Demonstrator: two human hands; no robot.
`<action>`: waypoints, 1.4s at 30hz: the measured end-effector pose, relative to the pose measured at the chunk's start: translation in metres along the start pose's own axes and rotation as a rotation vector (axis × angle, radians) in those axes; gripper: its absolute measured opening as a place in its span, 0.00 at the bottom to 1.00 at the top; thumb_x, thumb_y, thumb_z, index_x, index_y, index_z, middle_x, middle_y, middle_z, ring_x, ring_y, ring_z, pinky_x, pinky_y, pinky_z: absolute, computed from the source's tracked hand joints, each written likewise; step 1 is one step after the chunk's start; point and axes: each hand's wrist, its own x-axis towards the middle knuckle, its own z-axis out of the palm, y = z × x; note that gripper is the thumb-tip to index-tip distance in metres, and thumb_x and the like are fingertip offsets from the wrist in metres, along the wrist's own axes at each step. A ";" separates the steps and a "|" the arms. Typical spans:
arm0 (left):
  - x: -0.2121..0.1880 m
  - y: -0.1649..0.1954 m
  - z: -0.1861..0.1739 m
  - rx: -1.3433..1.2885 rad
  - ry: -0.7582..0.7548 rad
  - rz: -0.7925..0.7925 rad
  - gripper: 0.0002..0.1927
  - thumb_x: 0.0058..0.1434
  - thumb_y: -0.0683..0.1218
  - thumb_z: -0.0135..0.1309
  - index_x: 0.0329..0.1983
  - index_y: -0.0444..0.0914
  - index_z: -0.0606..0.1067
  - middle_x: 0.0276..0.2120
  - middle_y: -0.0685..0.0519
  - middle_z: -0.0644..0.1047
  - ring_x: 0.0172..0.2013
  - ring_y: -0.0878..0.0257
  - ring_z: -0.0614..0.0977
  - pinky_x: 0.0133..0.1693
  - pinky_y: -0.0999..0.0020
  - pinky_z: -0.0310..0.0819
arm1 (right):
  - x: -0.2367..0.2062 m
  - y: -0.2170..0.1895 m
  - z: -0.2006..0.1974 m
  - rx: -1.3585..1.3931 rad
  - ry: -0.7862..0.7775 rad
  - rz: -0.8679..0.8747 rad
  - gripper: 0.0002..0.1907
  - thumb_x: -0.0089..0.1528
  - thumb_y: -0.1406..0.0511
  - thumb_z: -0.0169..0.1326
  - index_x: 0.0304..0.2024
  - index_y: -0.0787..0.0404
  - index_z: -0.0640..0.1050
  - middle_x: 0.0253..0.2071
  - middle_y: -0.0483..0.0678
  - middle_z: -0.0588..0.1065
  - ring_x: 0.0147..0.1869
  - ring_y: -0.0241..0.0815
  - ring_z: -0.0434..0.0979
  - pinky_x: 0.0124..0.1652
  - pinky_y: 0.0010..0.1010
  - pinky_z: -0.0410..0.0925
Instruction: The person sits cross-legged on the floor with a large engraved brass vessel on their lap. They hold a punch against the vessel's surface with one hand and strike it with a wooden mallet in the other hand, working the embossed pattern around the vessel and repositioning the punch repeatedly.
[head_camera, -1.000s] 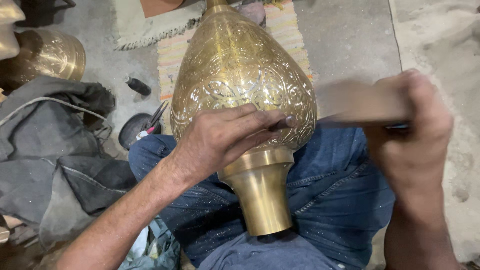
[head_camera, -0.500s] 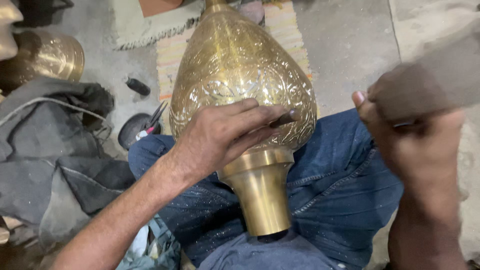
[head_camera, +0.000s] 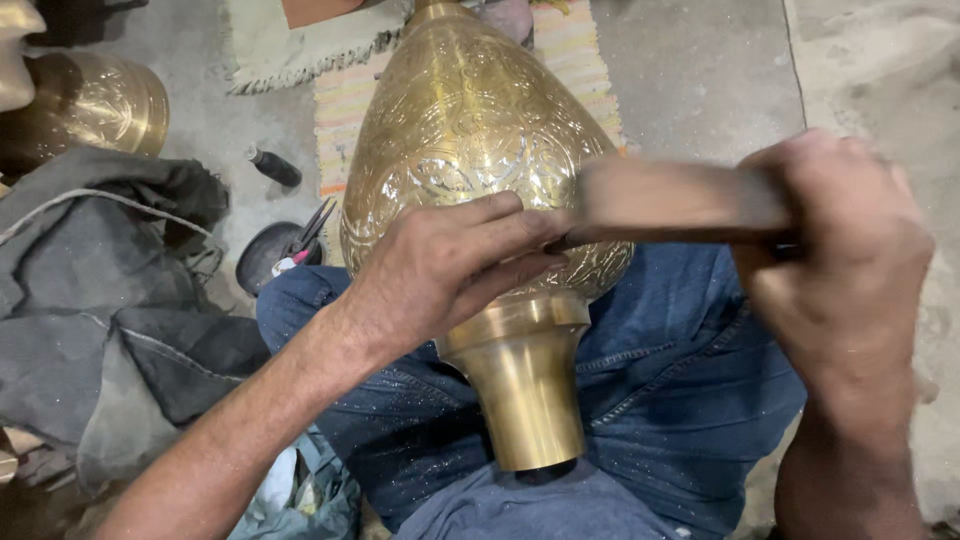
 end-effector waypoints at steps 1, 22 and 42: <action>0.000 0.000 0.000 0.010 -0.005 0.001 0.17 0.69 0.52 0.58 0.59 0.46 0.75 0.39 0.57 0.80 0.33 0.67 0.85 0.36 0.72 0.85 | -0.001 0.001 0.000 0.097 -0.016 0.090 0.11 0.63 0.72 0.62 0.45 0.65 0.75 0.40 0.51 0.77 0.45 0.44 0.80 0.43 0.36 0.72; 0.002 0.000 0.000 0.038 -0.028 -0.023 0.17 0.68 0.52 0.60 0.58 0.46 0.76 0.35 0.57 0.79 0.31 0.68 0.84 0.34 0.74 0.85 | 0.005 -0.003 0.000 -0.448 -0.045 -0.158 0.10 0.59 0.77 0.66 0.38 0.66 0.78 0.30 0.53 0.77 0.33 0.48 0.78 0.36 0.41 0.71; 0.002 -0.009 0.006 -0.017 -0.023 -0.013 0.19 0.68 0.50 0.57 0.62 0.47 0.75 0.36 0.57 0.80 0.32 0.68 0.84 0.33 0.73 0.85 | 0.000 0.002 0.004 -0.094 0.004 0.048 0.09 0.59 0.75 0.61 0.41 0.64 0.78 0.38 0.57 0.79 0.42 0.50 0.80 0.41 0.37 0.72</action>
